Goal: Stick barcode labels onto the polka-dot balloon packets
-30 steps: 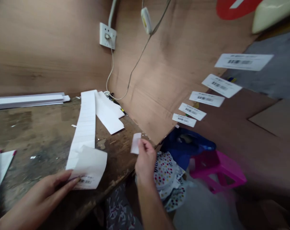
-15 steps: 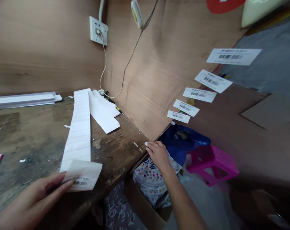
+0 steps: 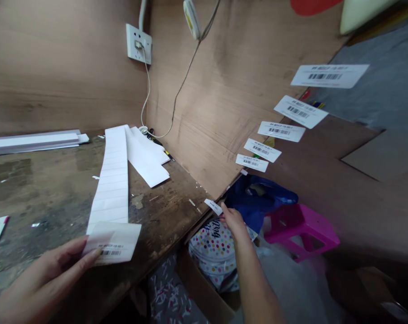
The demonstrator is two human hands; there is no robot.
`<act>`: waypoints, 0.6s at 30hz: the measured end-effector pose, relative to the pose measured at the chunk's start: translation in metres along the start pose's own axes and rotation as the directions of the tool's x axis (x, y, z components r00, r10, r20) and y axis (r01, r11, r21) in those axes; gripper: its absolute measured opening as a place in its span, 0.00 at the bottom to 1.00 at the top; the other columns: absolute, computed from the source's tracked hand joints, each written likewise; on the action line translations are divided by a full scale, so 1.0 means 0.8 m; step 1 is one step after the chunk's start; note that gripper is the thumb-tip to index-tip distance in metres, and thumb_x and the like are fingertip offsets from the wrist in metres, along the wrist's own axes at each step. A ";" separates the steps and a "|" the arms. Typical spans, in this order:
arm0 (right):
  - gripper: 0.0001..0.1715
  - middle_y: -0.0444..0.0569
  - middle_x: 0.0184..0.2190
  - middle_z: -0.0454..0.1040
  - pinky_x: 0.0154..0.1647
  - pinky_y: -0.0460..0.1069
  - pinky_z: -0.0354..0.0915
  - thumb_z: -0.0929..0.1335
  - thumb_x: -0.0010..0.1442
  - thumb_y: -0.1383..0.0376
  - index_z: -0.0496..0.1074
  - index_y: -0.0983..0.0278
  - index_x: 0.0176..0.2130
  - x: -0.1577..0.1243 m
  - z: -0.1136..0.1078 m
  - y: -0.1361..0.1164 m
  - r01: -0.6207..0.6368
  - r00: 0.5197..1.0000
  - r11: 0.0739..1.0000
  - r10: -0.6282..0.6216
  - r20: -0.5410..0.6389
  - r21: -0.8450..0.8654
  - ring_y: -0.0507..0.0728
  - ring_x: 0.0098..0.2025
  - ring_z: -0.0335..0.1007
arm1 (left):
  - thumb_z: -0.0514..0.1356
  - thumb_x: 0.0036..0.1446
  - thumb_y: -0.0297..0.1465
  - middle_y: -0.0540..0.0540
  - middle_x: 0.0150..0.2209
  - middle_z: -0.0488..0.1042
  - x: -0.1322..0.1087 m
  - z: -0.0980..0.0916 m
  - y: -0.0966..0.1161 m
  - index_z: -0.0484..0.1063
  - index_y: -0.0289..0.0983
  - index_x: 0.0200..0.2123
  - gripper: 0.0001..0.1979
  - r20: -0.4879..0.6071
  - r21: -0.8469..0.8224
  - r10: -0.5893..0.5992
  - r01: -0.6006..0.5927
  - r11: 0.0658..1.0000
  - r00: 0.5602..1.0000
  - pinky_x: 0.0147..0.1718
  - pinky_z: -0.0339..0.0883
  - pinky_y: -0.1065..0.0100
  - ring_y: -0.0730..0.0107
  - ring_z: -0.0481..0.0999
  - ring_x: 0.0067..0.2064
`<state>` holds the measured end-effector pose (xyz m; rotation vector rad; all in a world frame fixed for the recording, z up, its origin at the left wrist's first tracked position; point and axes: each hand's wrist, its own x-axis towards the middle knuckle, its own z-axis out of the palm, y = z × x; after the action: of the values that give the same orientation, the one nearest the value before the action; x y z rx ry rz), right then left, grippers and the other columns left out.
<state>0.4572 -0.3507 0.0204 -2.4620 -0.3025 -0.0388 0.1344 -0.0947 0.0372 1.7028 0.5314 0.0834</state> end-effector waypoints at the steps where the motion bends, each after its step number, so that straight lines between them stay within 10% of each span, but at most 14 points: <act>1: 0.19 0.44 0.24 0.74 0.31 0.49 0.68 0.64 0.63 0.55 0.72 0.67 0.31 0.001 0.005 0.005 0.021 0.999 0.999 -0.022 0.032 0.028 0.51 0.26 0.71 | 0.53 0.55 0.51 0.45 0.47 0.75 0.002 0.000 -0.002 0.67 0.39 0.49 0.26 -0.048 -0.005 -0.004 0.003 1.000 0.999 0.48 0.69 0.64 0.56 0.74 0.48; 8: 0.21 0.51 0.31 0.77 0.39 0.54 0.67 0.66 0.56 0.50 0.76 0.65 0.30 -0.036 -0.020 -0.032 0.343 0.937 0.936 -0.335 -0.103 0.082 0.61 0.36 0.73 | 0.56 0.53 0.49 0.44 0.39 0.76 0.002 -0.013 -0.027 0.56 0.43 0.53 0.28 -0.276 0.445 0.080 0.054 0.894 0.958 0.38 0.71 0.62 0.52 0.76 0.42; 12: 0.09 0.50 0.43 0.75 0.46 0.54 0.65 0.67 0.58 0.62 0.76 0.58 0.38 -0.098 -0.061 -0.092 0.663 0.748 0.745 -0.659 -0.075 0.069 0.60 0.45 0.70 | 0.60 0.48 0.51 0.42 0.48 0.69 -0.011 -0.019 0.004 0.58 0.42 0.52 0.32 -0.519 0.542 0.301 0.036 0.840 0.800 0.37 0.70 0.60 0.47 0.71 0.47; 15: 0.11 0.50 0.43 0.74 0.43 0.52 0.67 0.66 0.59 0.69 0.74 0.58 0.41 -0.143 -0.065 -0.130 0.849 0.514 0.510 -0.858 0.012 0.138 0.57 0.44 0.70 | 0.55 0.56 0.45 0.44 0.51 0.67 -0.019 -0.009 0.053 0.65 0.44 0.49 0.20 -0.280 0.448 0.362 -0.212 0.868 0.889 0.42 0.69 0.65 0.55 0.69 0.50; 18: 0.13 0.51 0.44 0.72 0.44 0.51 0.68 0.66 0.59 0.71 0.73 0.59 0.43 -0.169 -0.049 -0.152 0.885 0.412 0.414 -0.909 0.054 0.212 0.57 0.45 0.69 | 0.58 0.57 0.39 0.48 0.52 0.68 -0.018 0.001 0.088 0.65 0.46 0.53 0.19 -0.039 0.160 0.370 -0.359 0.919 0.928 0.51 0.63 0.67 0.63 0.67 0.53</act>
<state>0.3002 -0.3097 0.1110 -1.8379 -1.6441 -0.2677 0.1433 -0.1086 0.1069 1.9369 0.2677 0.3805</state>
